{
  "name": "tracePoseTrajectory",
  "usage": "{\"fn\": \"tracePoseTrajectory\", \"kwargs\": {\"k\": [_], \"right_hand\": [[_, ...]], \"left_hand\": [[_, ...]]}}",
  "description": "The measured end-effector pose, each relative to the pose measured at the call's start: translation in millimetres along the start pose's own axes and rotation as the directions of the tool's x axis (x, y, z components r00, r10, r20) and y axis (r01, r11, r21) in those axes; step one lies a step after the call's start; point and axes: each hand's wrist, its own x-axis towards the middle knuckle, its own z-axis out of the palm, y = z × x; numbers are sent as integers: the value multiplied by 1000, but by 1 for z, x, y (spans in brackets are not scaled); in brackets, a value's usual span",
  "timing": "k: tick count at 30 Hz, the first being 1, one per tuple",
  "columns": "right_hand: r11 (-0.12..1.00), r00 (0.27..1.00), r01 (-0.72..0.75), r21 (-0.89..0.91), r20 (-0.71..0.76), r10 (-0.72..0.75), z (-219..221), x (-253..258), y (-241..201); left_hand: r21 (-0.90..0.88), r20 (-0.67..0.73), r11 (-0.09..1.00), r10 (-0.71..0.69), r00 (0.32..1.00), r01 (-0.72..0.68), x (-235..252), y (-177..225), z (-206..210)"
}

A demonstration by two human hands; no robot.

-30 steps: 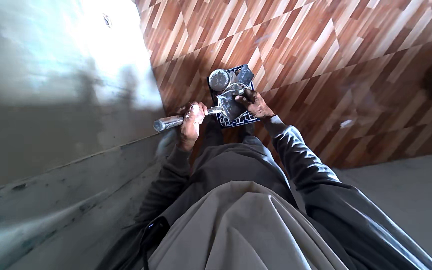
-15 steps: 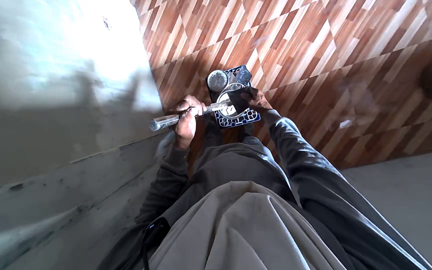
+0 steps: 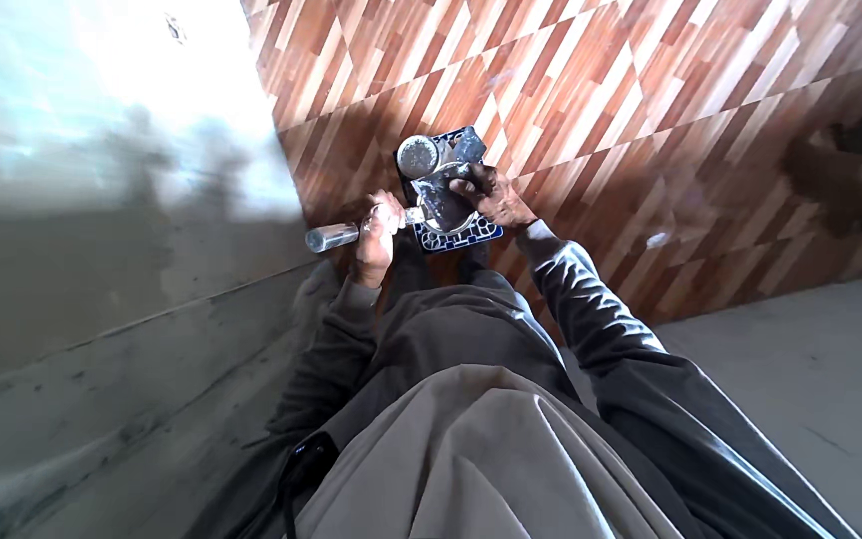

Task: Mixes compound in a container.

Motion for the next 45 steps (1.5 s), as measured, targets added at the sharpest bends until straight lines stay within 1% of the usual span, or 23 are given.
{"fn": "tracePoseTrajectory", "kwargs": {"k": [3, 5, 7, 11, 14, 16, 18, 22, 25, 27, 29, 32, 35, 38, 41, 45], "right_hand": [[997, 1000, 15, 78, -1, -15, 3, -1, -7], [997, 999, 31, 77, -16, -30, 7, -1, 3], [997, 999, -5, 81, -42, 9, 11, 1, 20], [991, 987, -134, -21, -92, 131, 20, 7, 66], [979, 983, -165, -123, -103, 153, 21, 11, 92], [973, 978, -188, -136, -122, 171, 19, 13, 101], [977, 977, -192, -94, -112, 181, 12, 13, 91], [998, 994, -67, 8, -90, 67, 2, 5, 43], [997, 998, 5, 79, -65, 0, 7, -4, 9], [998, 997, 21, 64, -82, -16, 15, -4, 4], [1000, 994, 4, 13, -113, -3, 22, -2, 14], [998, 988, -54, -37, -145, 49, 27, 4, 45], [987, 980, -140, -81, -151, 127, 30, 6, 73], [968, 970, -215, -126, -141, 197, 29, 7, 91], [963, 965, -239, -122, -143, 222, 27, 10, 110], [956, 969, -230, -180, -135, 208, 24, 16, 130]], "left_hand": [[20, 28, 1000, -5, 1000, 4, 3, 3, 4], [21, 24, 1000, -9, 1000, 8, 6, 6, 7], [9, 17, 1000, -4, 1000, 4, 10, 9, 9], [-22, -28, 999, 34, 999, -35, 15, 12, 11], [-27, -31, 999, 45, 999, -46, 14, 9, 10], [-36, -49, 999, 37, 998, -39, 13, 7, 9], [-41, -69, 999, 20, 997, -23, 14, 7, 7], [-24, -73, 1000, -7, 997, 6, 17, 7, 4], [-6, -98, 1000, -1, 995, 0, 21, 7, 5], [-7, -101, 1000, 11, 995, -11, 26, 8, 5], [-3, -100, 1000, 23, 995, -23, 32, 12, 5], [-6, -111, 999, 37, 993, -38, 38, 22, 3], [-41, -150, 997, 54, 987, -61, 42, 29, -1], [-43, -158, 995, 83, 984, -91, 41, 33, -3], [-33, -155, 994, 98, 983, -104, 41, 36, -5], [-37, -148, 994, 92, 985, -99, 41, 35, -7]]}}
